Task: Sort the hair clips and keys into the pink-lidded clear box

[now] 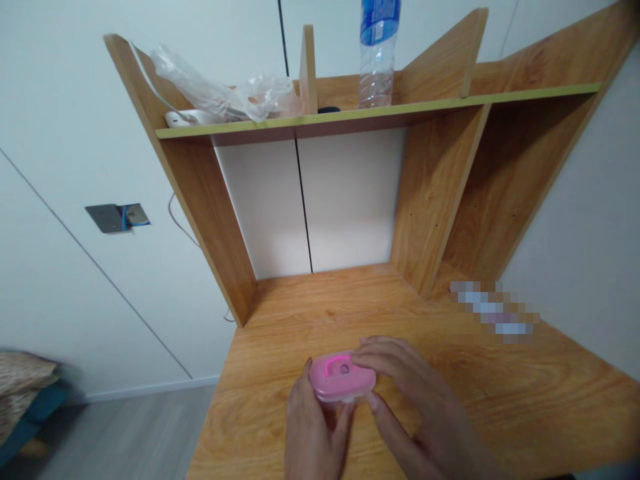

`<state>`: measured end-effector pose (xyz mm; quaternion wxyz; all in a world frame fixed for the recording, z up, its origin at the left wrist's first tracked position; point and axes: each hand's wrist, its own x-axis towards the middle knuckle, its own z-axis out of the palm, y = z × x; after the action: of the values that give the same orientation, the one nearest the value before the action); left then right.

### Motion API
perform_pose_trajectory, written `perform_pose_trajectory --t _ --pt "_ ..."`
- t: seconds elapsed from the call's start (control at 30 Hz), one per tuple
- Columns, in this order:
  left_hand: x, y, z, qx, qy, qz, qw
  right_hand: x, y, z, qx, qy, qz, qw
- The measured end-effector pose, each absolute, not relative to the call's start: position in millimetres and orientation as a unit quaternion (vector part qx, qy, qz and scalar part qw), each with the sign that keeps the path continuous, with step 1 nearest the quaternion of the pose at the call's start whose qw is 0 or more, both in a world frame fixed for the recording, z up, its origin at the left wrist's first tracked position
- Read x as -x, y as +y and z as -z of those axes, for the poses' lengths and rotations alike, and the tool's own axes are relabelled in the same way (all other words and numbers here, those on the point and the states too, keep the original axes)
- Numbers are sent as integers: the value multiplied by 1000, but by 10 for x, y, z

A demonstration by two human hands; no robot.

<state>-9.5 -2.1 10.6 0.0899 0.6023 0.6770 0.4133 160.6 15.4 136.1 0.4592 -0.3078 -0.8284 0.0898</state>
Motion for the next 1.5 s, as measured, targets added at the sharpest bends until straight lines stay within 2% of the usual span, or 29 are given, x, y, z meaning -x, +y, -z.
perform_pose_trajectory --t 0.13,0.23,0.33,0.63,1.17,1.5 --pt "134 -10 -27 -620 663 -413 79 -1572 248 -748 385 -829 -77 399" --pt "173 -11 -23 -636 652 -401 99 -1529 247 -351 408 -820 -76 394" --pt "175 -15 -87 -625 653 -408 128 -1488 231 -174 421 -809 -69 404" --pt "90 -19 -214 -571 659 -444 206 -1496 213 -128 424 -818 -20 387" --pt "63 -36 -426 -656 604 -412 186 -1466 211 -110 422 -768 -20 481" --pt "68 -26 -374 -701 584 -380 151 -1512 180 -54 400 -783 29 476"
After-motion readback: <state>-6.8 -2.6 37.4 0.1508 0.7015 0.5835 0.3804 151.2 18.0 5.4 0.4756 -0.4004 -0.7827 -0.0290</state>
